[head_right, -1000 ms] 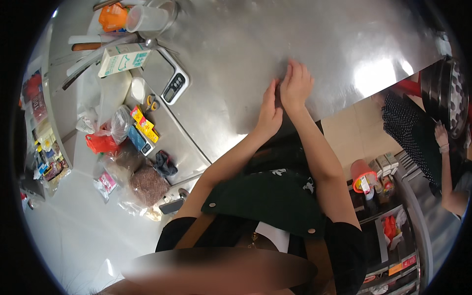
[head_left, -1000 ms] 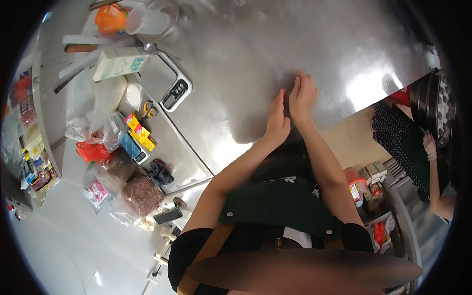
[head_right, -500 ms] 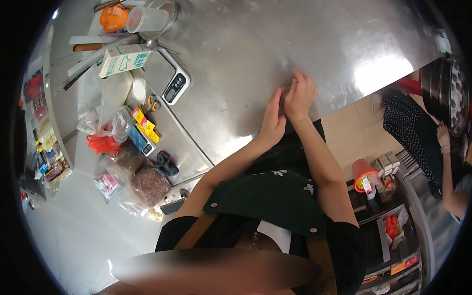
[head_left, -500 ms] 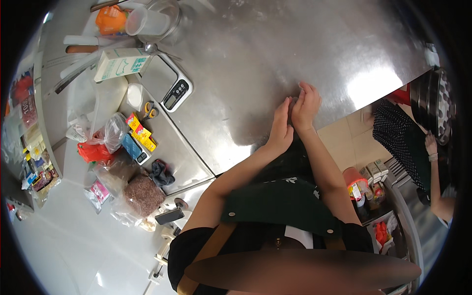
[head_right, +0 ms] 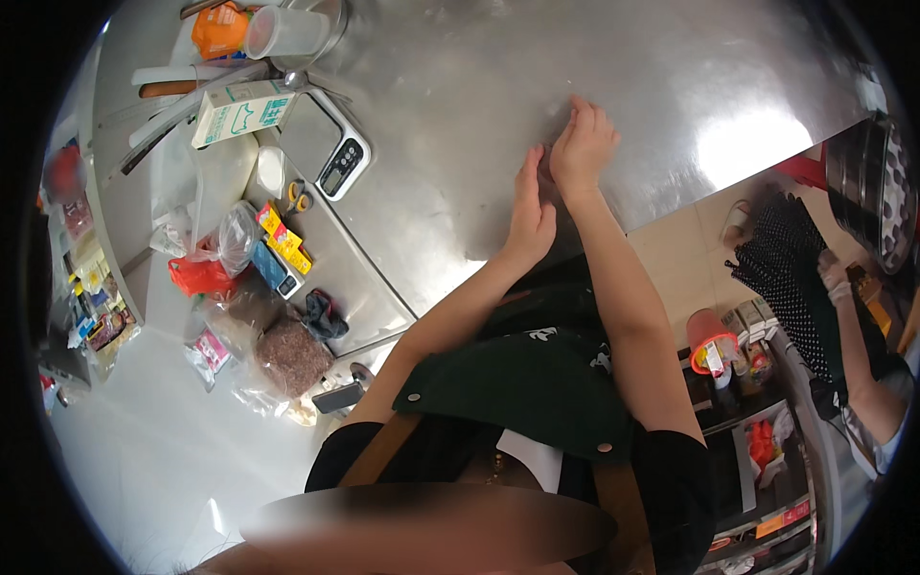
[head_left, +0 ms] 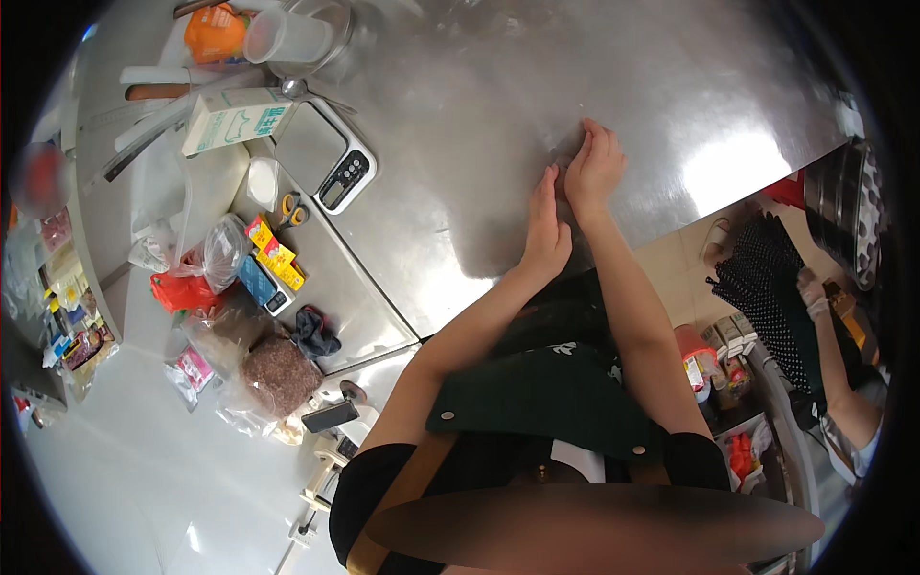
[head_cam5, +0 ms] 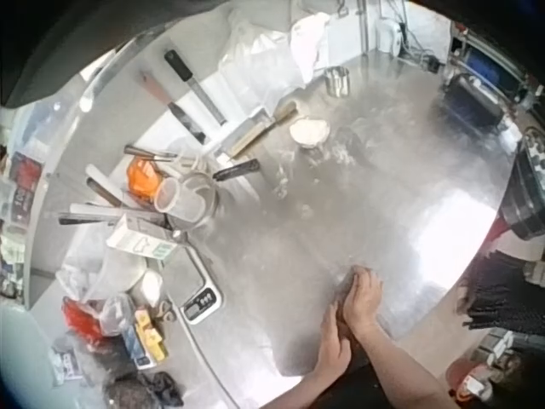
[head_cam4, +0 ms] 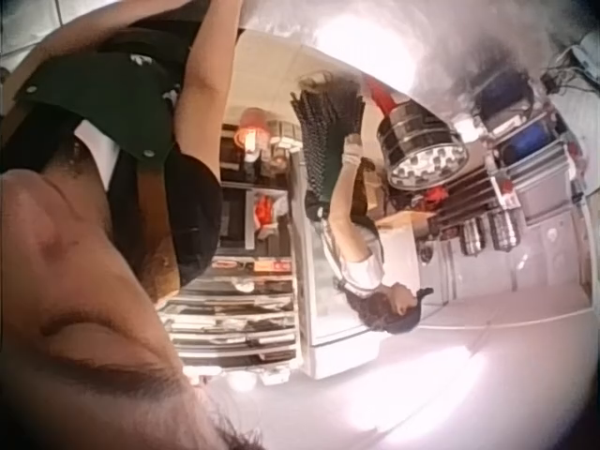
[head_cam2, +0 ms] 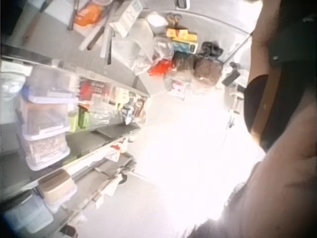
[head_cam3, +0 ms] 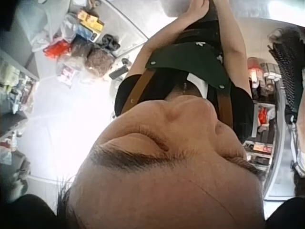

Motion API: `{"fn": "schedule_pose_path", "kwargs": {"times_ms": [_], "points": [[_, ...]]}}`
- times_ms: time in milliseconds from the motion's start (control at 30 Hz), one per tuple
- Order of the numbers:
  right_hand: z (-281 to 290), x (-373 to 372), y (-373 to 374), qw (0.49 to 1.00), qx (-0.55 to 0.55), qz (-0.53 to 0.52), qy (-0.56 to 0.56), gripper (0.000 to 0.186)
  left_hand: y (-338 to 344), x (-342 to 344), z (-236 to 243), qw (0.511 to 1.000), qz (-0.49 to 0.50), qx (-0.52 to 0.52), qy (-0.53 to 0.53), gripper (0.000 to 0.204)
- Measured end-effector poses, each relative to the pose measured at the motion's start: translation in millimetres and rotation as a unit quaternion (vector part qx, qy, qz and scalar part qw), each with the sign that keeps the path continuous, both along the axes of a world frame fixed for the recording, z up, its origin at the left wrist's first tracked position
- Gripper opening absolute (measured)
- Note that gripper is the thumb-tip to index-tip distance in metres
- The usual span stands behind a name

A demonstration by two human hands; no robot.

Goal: Manually roll and shape small pieces of purple-colored dough into uniform balls on a stainless steel work surface.

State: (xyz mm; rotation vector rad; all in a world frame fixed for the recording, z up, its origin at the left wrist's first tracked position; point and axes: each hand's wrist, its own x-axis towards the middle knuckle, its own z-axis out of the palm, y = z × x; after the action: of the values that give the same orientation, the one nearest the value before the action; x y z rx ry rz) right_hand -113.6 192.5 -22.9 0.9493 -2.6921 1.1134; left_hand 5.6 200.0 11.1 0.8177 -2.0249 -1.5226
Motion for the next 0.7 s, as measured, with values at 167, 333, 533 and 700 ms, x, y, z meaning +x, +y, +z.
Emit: {"fn": "schedule_pose_path", "kwargs": {"times_ms": [167,333,533,700], "points": [[-6,2,2,0.999,0.001,0.001,0.048,0.020,-21,-10,-11,0.998,-0.007,0.040,-0.039,0.073],[22,9,1,0.997,0.025,-0.005,-0.072,0.020,-2,5,-2,0.998,-0.033,0.023,-0.047,0.072],[-4,17,30,1.000,0.014,-0.013,-0.015,0.022,19,6,10,0.999,0.003,0.000,-0.032,0.075],[-3,23,38,1.000,0.012,0.004,-0.011,0.023,1,5,0,0.994,-0.034,0.078,-0.073,0.075]]}}
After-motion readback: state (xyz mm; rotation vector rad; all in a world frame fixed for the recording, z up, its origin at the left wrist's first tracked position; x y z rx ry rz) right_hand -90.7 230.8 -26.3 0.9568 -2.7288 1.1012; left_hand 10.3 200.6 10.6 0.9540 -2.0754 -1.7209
